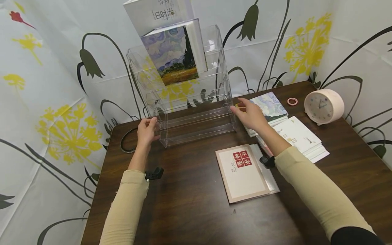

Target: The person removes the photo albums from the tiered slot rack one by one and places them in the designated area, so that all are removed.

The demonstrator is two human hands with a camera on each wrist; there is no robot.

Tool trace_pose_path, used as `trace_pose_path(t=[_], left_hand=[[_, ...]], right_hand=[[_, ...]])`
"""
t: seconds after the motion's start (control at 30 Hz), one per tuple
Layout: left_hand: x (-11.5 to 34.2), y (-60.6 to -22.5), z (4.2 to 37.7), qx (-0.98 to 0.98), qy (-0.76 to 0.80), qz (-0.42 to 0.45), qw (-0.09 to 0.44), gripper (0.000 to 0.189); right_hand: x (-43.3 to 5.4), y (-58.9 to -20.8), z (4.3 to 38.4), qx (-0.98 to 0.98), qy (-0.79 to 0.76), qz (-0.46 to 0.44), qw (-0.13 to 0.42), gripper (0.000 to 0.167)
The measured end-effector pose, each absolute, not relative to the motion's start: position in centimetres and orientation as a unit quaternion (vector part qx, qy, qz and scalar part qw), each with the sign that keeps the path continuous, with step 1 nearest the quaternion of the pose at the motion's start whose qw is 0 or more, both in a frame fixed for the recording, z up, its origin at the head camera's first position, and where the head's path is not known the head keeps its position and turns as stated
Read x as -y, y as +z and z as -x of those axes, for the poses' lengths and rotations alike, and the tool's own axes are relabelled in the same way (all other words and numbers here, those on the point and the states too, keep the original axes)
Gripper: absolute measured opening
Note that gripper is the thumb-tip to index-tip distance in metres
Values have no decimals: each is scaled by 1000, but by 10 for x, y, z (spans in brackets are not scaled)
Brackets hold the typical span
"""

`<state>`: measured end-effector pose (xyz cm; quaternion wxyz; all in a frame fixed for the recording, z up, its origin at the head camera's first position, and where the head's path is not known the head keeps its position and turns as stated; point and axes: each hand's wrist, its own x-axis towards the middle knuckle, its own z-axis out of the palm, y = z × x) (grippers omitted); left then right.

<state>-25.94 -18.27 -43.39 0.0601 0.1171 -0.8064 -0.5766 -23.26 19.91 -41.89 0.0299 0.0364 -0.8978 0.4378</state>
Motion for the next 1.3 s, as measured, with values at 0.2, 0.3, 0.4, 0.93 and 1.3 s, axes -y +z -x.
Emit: trace_pose_path(t=[0.2, 0.3, 0.4, 0.93, 1.3], left_hand=[[182, -435, 260, 806, -578, -113, 63, 39], [184, -436, 260, 804, -580, -113, 61, 40], [184, -435, 261, 803, -581, -118, 65, 38], [183, -437, 260, 804, -580, -112, 65, 40], [183, -436, 259, 804, -579, -119, 65, 40]], right_hand=[[-197, -430, 256, 888, 458, -42, 1, 71], [-194, -432, 262, 890, 453, -46, -3, 71], [-191, -432, 267, 895, 442, -57, -8, 70], [-182, -426, 276, 912, 405, -58, -20, 65], [-180, -427, 280, 915, 402, -43, -20, 63]])
